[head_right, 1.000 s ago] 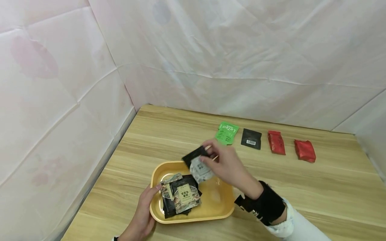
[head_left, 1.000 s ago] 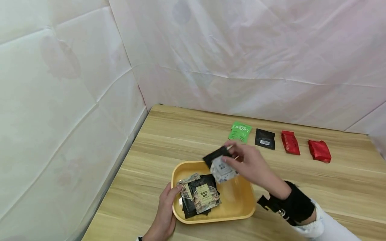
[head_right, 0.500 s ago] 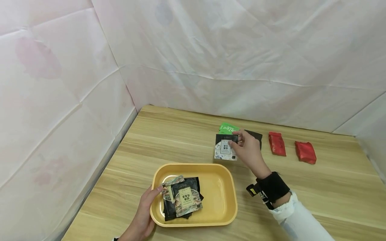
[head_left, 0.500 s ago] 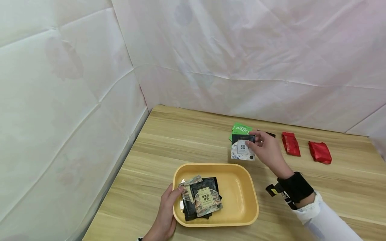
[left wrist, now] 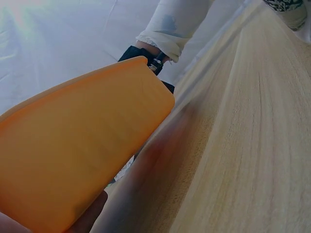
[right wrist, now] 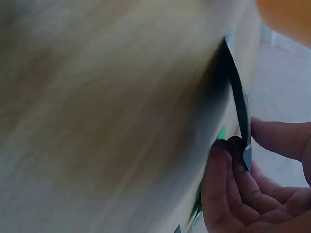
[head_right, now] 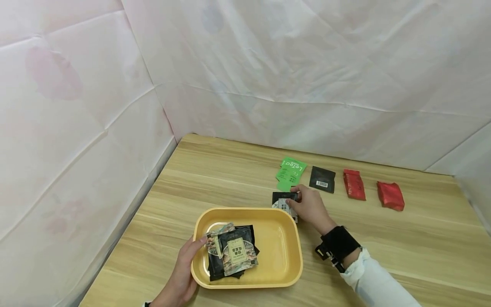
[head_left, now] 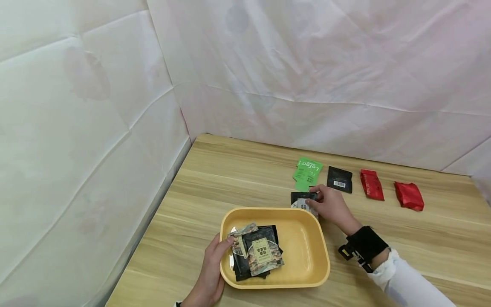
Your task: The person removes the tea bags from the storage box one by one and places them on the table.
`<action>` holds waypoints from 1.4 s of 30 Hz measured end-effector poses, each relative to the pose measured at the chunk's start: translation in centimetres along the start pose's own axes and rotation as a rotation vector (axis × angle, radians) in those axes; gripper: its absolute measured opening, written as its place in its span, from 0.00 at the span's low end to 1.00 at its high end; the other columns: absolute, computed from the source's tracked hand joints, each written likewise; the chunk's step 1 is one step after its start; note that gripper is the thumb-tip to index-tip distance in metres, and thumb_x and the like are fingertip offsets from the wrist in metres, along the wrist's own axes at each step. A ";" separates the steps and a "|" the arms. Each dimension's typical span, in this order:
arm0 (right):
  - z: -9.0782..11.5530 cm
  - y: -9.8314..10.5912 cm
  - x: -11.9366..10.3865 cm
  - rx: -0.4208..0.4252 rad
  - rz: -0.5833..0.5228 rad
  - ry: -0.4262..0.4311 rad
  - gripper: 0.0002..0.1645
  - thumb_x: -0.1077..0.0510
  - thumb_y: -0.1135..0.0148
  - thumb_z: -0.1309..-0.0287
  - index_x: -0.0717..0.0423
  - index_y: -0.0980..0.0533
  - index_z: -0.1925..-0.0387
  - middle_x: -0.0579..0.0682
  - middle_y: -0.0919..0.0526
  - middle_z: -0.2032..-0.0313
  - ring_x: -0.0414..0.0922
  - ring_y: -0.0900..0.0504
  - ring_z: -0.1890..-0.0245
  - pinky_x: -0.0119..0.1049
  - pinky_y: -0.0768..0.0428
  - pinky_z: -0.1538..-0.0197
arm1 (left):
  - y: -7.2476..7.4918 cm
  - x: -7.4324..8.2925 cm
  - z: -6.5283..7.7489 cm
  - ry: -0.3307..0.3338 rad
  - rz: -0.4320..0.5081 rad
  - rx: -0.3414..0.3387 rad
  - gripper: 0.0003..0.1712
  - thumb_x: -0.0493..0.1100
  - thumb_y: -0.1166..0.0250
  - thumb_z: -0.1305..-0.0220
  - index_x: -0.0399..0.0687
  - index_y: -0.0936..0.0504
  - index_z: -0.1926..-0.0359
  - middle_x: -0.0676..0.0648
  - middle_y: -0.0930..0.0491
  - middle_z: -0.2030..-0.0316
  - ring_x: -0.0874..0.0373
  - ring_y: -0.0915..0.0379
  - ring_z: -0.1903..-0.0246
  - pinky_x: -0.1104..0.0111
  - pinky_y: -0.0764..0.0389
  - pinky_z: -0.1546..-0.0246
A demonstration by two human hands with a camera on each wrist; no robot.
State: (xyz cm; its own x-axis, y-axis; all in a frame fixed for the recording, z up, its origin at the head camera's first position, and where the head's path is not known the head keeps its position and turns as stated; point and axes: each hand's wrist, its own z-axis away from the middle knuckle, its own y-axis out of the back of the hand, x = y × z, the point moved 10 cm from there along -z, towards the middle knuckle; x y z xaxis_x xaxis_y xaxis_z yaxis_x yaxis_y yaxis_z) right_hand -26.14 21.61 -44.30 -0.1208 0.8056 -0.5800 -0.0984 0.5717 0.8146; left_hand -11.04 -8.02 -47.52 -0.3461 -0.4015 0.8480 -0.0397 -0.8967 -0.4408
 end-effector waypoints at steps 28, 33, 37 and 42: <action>1.2 0.9 -2.0 0.105 0.201 0.097 0.16 0.52 0.33 0.41 0.57 0.20 0.56 0.56 0.19 0.56 0.52 0.21 0.57 0.51 0.19 0.60 | 0.3 -0.5 -0.3 0.014 -0.025 0.033 0.35 0.51 0.48 0.28 0.37 0.45 0.29 0.32 0.33 0.39 0.48 0.30 0.41 0.60 0.23 0.44; 1.6 2.0 -3.5 0.112 0.185 0.116 0.16 0.53 0.35 0.39 0.58 0.20 0.54 0.56 0.19 0.54 0.55 0.21 0.54 0.52 0.20 0.57 | 0.3 -0.6 -0.3 0.020 -0.025 0.033 0.35 0.51 0.48 0.28 0.37 0.45 0.29 0.32 0.34 0.39 0.48 0.30 0.41 0.60 0.24 0.44; 2.2 3.0 -5.1 0.125 0.190 0.152 0.16 0.53 0.35 0.39 0.58 0.20 0.53 0.56 0.19 0.54 0.56 0.23 0.52 0.52 0.21 0.56 | 0.3 -0.6 -0.4 0.023 -0.020 0.030 0.35 0.51 0.48 0.28 0.38 0.45 0.29 0.32 0.34 0.38 0.48 0.30 0.41 0.60 0.23 0.44; 3.4 4.1 -8.2 0.150 0.214 0.229 0.17 0.52 0.34 0.40 0.57 0.20 0.53 0.56 0.19 0.54 0.56 0.24 0.51 0.50 0.21 0.57 | 0.3 -0.7 -0.5 0.021 -0.021 0.036 0.35 0.51 0.48 0.28 0.38 0.45 0.29 0.33 0.34 0.38 0.48 0.30 0.41 0.60 0.24 0.44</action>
State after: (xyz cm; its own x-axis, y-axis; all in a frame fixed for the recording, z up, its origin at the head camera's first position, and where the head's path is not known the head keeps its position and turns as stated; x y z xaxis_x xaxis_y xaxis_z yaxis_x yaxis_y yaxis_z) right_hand -22.16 17.93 -36.19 -0.3430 0.8637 -0.3692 0.0975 0.4236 0.9006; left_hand -11.24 -7.95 -48.38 -0.3655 -0.3788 0.8503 -0.0138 -0.9112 -0.4118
